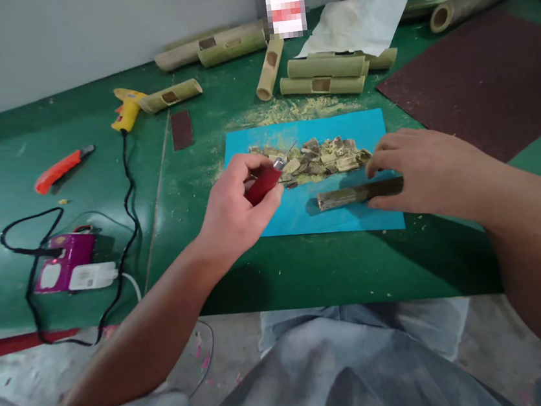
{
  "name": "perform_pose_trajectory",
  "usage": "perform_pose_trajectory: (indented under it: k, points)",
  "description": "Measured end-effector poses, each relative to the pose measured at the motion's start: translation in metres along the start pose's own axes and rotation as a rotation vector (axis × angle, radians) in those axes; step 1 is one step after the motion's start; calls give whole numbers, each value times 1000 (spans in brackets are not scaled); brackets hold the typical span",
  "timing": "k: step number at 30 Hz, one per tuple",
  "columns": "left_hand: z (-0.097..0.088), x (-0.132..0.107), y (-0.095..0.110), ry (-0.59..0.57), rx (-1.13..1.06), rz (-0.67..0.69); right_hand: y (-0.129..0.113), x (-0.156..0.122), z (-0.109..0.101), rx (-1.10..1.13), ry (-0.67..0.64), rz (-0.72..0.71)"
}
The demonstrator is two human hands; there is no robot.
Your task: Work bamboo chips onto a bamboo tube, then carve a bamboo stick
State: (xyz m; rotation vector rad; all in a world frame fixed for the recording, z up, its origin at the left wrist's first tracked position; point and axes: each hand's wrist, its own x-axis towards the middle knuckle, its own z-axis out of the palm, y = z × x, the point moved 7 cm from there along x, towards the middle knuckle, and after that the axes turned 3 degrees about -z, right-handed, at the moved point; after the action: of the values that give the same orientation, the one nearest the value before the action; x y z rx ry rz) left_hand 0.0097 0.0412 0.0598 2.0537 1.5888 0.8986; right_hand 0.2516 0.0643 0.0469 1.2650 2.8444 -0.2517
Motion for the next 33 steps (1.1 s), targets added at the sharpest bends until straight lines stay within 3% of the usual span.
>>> perform_pose_trajectory:
  k: [4, 13, 19, 23, 33]
  points:
    - [6, 1, 0, -84, -56, -41, -6, 1, 1, 26, 13, -7]
    - [-5, -9, 0, -8, 12, 9, -29, 0, -9, 83, 97, -9]
    - [-7, -19, 1, -48, 118, 62, -27, 0, -5, 76, 14, 50]
    - [-7, -26, 2, -99, 179, 109, -22, 1, 0, 93, 50, 93]
    - [-5, -40, 4, -228, 265, 191, -29, 6, 17, 114, 115, -84]
